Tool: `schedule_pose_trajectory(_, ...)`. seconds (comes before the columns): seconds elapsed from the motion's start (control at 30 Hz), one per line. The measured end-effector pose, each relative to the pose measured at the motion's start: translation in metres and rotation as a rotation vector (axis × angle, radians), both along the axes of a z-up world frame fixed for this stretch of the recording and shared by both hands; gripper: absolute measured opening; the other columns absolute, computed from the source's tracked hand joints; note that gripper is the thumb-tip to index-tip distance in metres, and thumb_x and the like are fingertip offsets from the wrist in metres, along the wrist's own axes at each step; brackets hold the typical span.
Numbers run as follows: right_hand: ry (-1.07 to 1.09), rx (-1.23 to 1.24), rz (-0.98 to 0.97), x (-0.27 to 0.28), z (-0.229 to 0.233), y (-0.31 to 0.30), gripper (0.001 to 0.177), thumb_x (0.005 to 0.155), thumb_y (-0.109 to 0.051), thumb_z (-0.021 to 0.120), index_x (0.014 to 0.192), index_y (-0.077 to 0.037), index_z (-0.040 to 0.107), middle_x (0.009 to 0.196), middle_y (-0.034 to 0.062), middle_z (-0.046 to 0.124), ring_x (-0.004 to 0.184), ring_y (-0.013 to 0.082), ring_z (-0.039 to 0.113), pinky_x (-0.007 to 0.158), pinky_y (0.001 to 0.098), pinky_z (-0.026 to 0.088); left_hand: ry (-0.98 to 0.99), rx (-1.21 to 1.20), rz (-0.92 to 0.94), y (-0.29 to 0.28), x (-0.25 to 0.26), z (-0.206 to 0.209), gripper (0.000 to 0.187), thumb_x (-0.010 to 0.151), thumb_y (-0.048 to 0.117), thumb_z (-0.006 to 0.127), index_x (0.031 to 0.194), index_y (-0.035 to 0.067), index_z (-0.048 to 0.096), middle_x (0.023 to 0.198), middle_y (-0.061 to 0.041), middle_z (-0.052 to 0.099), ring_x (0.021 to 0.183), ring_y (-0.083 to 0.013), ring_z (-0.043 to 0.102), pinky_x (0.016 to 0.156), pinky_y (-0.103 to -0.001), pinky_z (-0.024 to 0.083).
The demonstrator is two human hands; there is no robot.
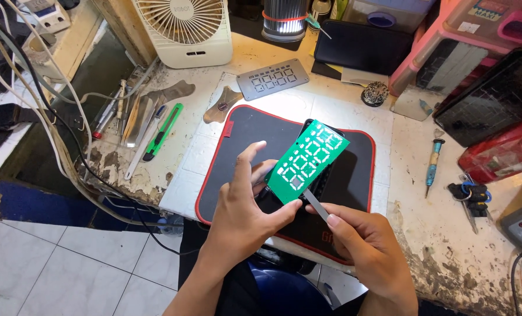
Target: The person uses tweezers to manipulate a green circuit board with a digital display, which is connected to a black device. They carefully adjust components on the board while holding it in place with their other hand.
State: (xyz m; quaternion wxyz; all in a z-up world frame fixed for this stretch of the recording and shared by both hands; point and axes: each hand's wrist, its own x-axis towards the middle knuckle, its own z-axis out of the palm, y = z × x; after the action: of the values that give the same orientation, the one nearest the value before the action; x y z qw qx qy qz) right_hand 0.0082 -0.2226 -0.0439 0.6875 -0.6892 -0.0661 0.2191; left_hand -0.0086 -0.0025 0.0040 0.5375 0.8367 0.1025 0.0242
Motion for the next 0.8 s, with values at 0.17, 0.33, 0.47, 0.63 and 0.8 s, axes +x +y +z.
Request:
schedule_pose_trajectory(0.17,-0.021,-0.050,-0.030,0.000,-0.002,-0.010,0.041,0.099,-0.018,0.056,0.123,0.004,0.081,0.048,-0.0007,0.027,0.043,0.0091,0.023,0.041,0.0264,0.018,0.019,0.012,0.010,0.000,0.000,0.001,0.090,0.070,0.036,0.085,0.146,0.027,0.038,0.134,-0.010,0.074,0.124,-0.0251,0.073,0.105,-0.036,0.056)
schedule_pose_trajectory(0.33,-0.017,-0.065,-0.046,0.003,-0.002,-0.015,0.041,0.099,-0.017,0.055,0.125,0.004,0.080,0.048,0.0008,0.026,0.043,0.0105,0.022,0.042,0.0275,0.017,0.008,-0.013,0.012,-0.001,0.000,0.000,0.089,0.069,0.035,0.085,0.145,0.026,0.039,0.133,-0.012,0.074,0.127,-0.0242,0.072,0.106,-0.035,0.056)
schedule_pose_trajectory(0.47,-0.024,-0.104,-0.031,0.003,-0.003,-0.014,0.042,0.099,-0.018,0.055,0.124,0.002,0.082,0.047,0.0007,0.027,0.043,0.0104,0.023,0.043,0.0266,0.018,-0.015,-0.004,0.002,-0.001,0.000,0.000,0.089,0.071,0.035,0.085,0.146,0.025,0.038,0.133,-0.013,0.073,0.127,-0.0250,0.071,0.107,-0.035,0.056)
schedule_pose_trajectory(0.63,-0.055,-0.130,0.001,0.005,-0.001,-0.012,0.042,0.099,-0.022,0.054,0.122,-0.001,0.082,0.048,-0.0002,0.028,0.043,0.0100,0.025,0.042,0.0264,0.017,-0.028,-0.002,0.012,-0.002,-0.001,-0.002,0.089,0.071,0.034,0.085,0.146,0.024,0.039,0.131,-0.013,0.074,0.125,-0.0249,0.072,0.106,-0.034,0.056)
schedule_pose_trajectory(0.8,-0.211,-0.020,-0.068,0.004,0.008,-0.009,0.033,0.106,-0.020,0.048,0.119,0.001,0.070,0.061,0.0058,0.050,0.051,0.0167,0.048,0.051,0.0285,0.043,-0.017,0.016,0.005,-0.004,-0.004,-0.005,0.090,0.074,0.034,0.087,0.148,0.026,0.036,0.133,-0.022,0.070,0.130,-0.0303,0.068,0.103,-0.037,0.056)
